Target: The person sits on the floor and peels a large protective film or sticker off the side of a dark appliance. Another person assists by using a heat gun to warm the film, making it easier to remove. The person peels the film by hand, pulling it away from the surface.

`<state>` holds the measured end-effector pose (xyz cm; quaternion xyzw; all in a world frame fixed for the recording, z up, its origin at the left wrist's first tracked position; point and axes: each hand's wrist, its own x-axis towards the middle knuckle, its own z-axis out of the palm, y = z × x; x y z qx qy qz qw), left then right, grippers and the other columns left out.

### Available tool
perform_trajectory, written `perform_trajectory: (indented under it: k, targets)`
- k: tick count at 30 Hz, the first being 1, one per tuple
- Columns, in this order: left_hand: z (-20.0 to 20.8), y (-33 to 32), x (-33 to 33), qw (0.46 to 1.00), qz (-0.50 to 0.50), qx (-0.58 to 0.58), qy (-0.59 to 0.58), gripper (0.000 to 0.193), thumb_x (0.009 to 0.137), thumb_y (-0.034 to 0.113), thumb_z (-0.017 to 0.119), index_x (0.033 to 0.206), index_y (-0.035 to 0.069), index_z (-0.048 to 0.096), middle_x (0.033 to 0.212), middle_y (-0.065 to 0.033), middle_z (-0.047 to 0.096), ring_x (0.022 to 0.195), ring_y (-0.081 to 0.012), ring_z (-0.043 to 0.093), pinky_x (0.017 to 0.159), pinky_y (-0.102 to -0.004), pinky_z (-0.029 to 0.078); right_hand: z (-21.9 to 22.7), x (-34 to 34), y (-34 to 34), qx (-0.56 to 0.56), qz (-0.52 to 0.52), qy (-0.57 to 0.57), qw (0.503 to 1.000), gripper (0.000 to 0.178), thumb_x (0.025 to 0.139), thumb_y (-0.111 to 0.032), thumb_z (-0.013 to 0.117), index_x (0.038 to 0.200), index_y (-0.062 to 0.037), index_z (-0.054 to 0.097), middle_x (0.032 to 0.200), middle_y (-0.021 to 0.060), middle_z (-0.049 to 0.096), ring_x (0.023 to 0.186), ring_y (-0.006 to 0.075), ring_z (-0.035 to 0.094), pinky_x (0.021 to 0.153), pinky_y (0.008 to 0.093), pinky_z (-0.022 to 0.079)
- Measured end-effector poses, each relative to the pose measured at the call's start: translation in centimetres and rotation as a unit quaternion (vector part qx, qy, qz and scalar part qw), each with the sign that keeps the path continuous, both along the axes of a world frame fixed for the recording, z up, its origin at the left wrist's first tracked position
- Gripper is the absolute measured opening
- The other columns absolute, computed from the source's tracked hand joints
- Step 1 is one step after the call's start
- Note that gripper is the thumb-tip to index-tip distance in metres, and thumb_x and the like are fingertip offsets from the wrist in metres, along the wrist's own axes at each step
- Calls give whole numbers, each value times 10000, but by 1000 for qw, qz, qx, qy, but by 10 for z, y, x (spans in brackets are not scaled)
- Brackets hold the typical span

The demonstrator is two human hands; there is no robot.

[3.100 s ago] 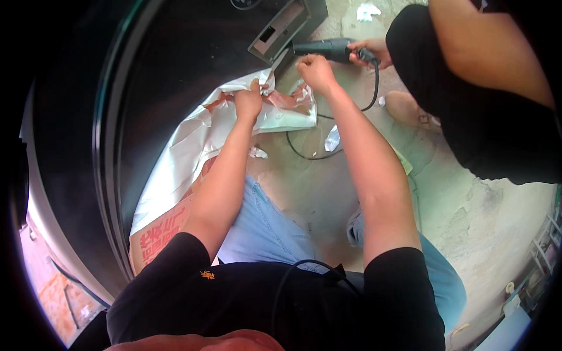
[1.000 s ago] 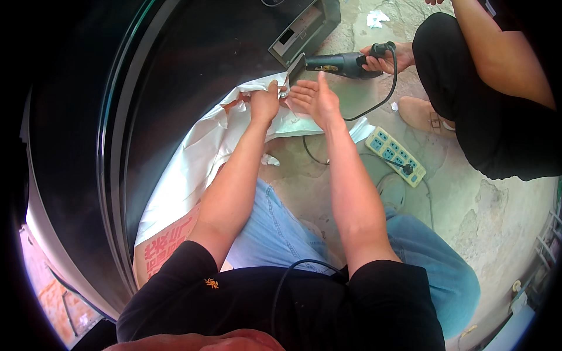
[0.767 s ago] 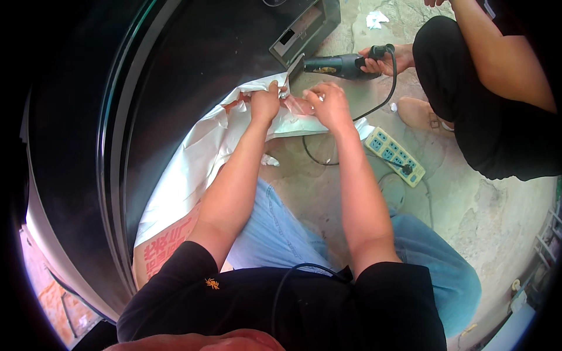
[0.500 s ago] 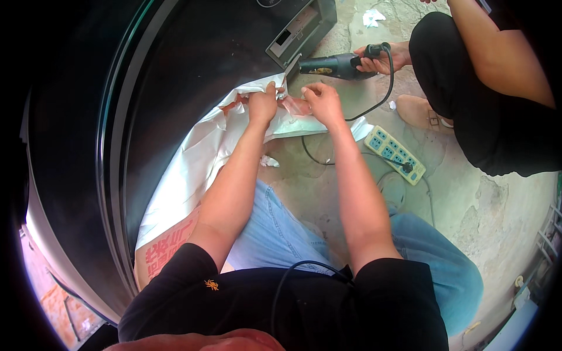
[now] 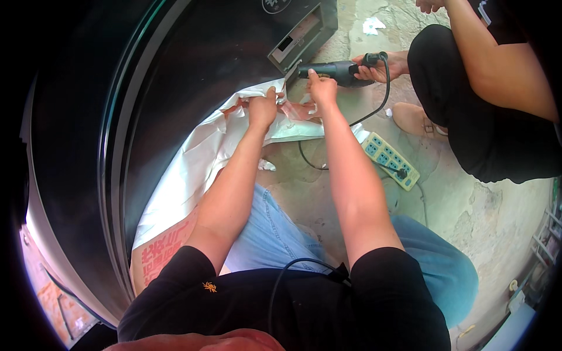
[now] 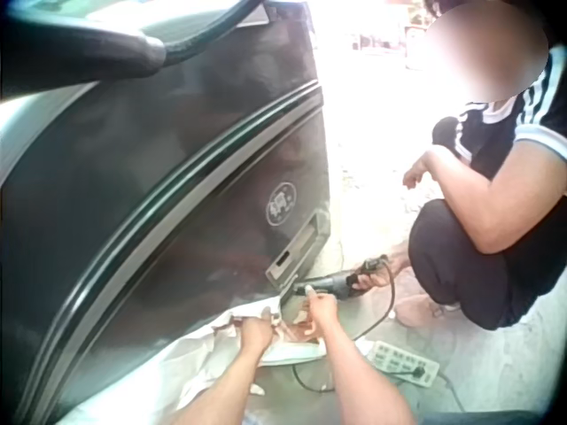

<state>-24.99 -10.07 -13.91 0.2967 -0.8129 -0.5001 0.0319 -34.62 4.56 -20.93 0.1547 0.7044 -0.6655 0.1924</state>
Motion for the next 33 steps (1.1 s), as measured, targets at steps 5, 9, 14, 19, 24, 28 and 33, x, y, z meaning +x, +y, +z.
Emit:
perform_trajectory:
  k: [5, 9, 14, 19, 24, 28, 33]
  targets:
    - [6, -1, 3, 1000, -11, -19, -3, 390, 999, 272, 507, 844, 4, 745, 870, -114, 758, 819, -291, 698, 839, -395, 500, -6, -17, -7, -53, -71, -82, 993, 409, 968, -356, 651, 877, 39, 704, 860, 130, 730, 741, 220, 718, 653, 324, 569]
    - [28, 7, 4, 998, -26, -48, -25, 389, 1003, 265, 508, 842, 5, 746, 845, -105, 754, 781, -279, 693, 812, -391, 505, -3, -26, 1, -111, -106, -116, 981, 366, 990, -326, 621, 992, 34, 686, 967, 137, 734, 861, 236, 727, 714, 332, 575]
    - [27, 4, 6, 999, -24, -37, -12, 364, 1003, 257, 514, 892, -10, 735, 869, -98, 755, 774, -250, 688, 786, -371, 514, 0, -23, -3, -132, -114, -101, 979, 330, 990, -291, 625, 1022, 33, 676, 1019, 144, 724, 922, 243, 721, 790, 344, 579]
    - [45, 12, 6, 999, -17, -26, -30, 346, 993, 247, 524, 946, -29, 727, 927, -100, 760, 857, -233, 683, 828, -352, 504, -1, -26, -2, -142, -127, -92, 977, 321, 984, -274, 634, 1039, 40, 672, 1028, 148, 722, 926, 252, 721, 809, 353, 584]
    - [40, 13, 6, 1000, -10, -16, -4, 358, 1015, 254, 527, 925, -46, 700, 872, -78, 755, 687, -184, 682, 660, -333, 531, -3, -29, 1, -141, -123, -98, 977, 327, 983, -279, 635, 1035, 42, 674, 1030, 154, 722, 929, 257, 722, 826, 363, 586]
    - [37, 11, 6, 1000, -2, 11, 5, 364, 1016, 257, 525, 924, -45, 707, 866, -83, 753, 683, -190, 679, 660, -339, 527, -1, -28, 0, -140, -118, -97, 978, 330, 984, -284, 634, 1037, 40, 674, 1033, 158, 722, 930, 260, 722, 827, 367, 586]
    - [34, 5, 7, 996, -47, -80, -17, 359, 1003, 246, 528, 932, -42, 730, 911, -106, 758, 809, -224, 684, 784, -361, 510, -4, -28, -1, -146, -120, -96, 977, 334, 989, -288, 626, 1039, 39, 672, 1041, 161, 723, 927, 258, 724, 823, 367, 587]
